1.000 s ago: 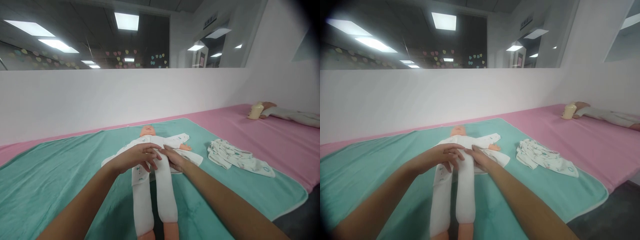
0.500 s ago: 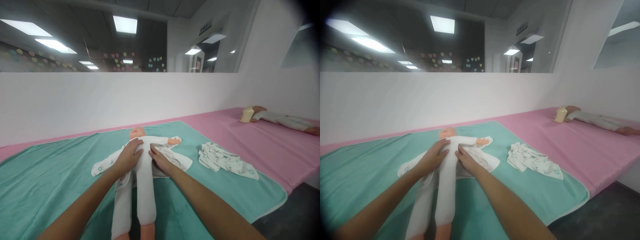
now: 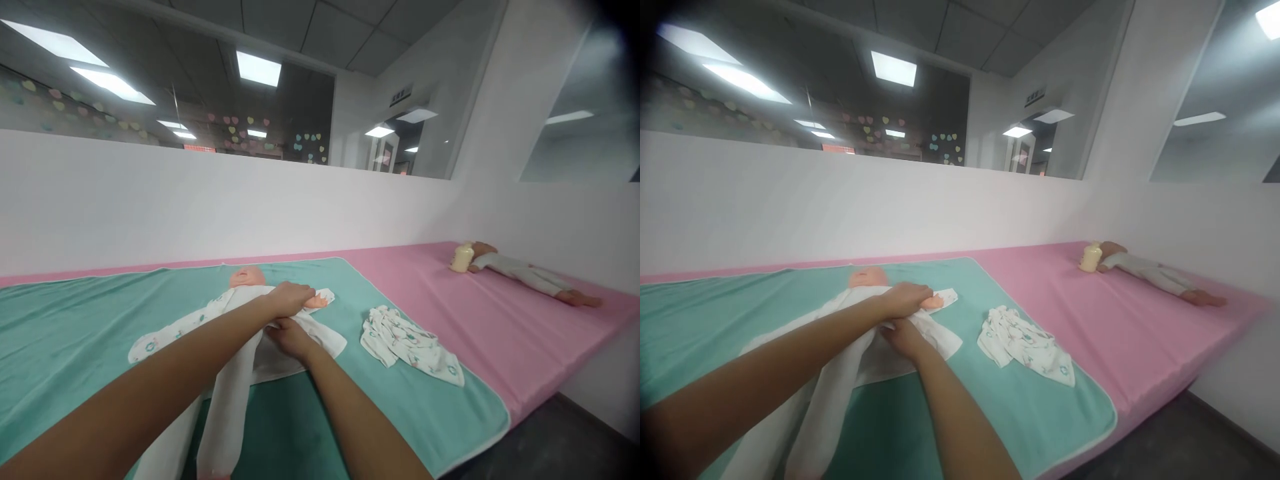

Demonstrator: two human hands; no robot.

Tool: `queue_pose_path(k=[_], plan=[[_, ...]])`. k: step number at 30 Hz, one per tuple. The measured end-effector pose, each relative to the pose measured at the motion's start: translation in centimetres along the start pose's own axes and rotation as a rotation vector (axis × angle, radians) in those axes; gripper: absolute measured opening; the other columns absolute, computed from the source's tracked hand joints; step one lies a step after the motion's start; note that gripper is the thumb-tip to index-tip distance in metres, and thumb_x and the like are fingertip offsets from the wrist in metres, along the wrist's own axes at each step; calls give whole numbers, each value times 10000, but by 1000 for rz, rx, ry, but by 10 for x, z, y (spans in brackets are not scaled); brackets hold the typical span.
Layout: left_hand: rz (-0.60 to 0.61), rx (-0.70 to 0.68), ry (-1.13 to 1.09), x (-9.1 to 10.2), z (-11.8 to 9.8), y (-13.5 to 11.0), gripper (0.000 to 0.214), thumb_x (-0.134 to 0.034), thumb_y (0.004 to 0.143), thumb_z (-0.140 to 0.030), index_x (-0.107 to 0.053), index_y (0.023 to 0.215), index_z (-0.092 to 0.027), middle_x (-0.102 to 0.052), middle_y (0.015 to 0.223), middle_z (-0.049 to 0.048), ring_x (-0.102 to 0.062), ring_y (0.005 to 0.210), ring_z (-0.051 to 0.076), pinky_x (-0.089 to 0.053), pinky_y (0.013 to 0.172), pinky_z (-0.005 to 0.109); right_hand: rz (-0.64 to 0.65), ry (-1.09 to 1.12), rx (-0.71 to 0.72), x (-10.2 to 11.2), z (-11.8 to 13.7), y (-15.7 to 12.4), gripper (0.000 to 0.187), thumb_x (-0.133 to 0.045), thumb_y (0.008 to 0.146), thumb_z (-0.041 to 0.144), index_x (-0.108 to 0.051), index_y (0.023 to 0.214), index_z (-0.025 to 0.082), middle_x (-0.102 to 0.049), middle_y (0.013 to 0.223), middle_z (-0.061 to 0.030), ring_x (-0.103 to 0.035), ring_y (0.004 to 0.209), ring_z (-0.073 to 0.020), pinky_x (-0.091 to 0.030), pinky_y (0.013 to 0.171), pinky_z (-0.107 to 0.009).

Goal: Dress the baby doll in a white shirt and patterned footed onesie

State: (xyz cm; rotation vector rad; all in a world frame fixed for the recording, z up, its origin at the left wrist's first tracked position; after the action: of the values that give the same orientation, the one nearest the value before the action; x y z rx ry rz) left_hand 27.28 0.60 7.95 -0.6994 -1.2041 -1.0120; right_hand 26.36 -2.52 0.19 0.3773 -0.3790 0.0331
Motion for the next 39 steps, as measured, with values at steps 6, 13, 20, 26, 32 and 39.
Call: queue_pose_path(k=[6,13,20,26,32,39], plan=[[-1,4,34,-2,14,0,109,-410,784,-213,-487,862,-213,-588,849,38,-553,665,177,-373,525,262,-212,-477,-94,34,-22,5,488,-550,678,166,-515,1164,190,-521,1198,-90,-419,1140,-250,-292,967,-384],[45,-55,193,-7,17,-3,172,-483,739,-163,-510,900,-217,-584,819,58,-563,684,209,-390,572,297,-405,-375,-369,87,-55,2,241,-608,656,289,-622,877,193,-620,916,-86,-527,906,-236,-350,756,-330],[139,-13,264,-3,20,-16,136,-525,743,-157,-589,856,-199,-611,805,96,-575,731,256,-368,644,353,-401,60,-306,101,-66,5,320,-532,694,484,-516,670,166,-511,621,18,-450,589,-113,-325,547,-225],[171,264,240,-8,23,-11,246,-515,791,-223,-589,585,-112,-623,697,151,-583,741,290,-341,711,407,-364,476,-223,93,-55,5,386,-575,651,543,-487,760,183,-516,654,34,-479,585,-100,-389,556,-221],[111,312,140,-14,13,-6,162,-484,802,-205,-622,761,-129,-642,808,151,-577,820,288,-335,764,418,-356,666,-168,88,-44,9,383,-625,633,504,-515,812,184,-558,649,22,-529,601,-124,-424,578,-249],[37,344,-115,-27,13,0,249,-560,740,-252,-571,957,-132,-614,931,167,-554,943,285,-358,828,411,-270,777,-129,76,-29,6,439,-635,652,446,-517,987,188,-631,800,-22,-595,715,-171,-469,641,-294]])
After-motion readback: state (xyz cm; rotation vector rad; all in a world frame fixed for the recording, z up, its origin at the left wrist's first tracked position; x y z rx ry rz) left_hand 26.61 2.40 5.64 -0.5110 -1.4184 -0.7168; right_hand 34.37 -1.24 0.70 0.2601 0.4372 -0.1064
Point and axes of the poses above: each hand's wrist, its own y-axis towards the middle knuckle, its own x-axis out of the back of the hand, z = x × y, the point moved 6 cm from there along y, towards the middle knuckle
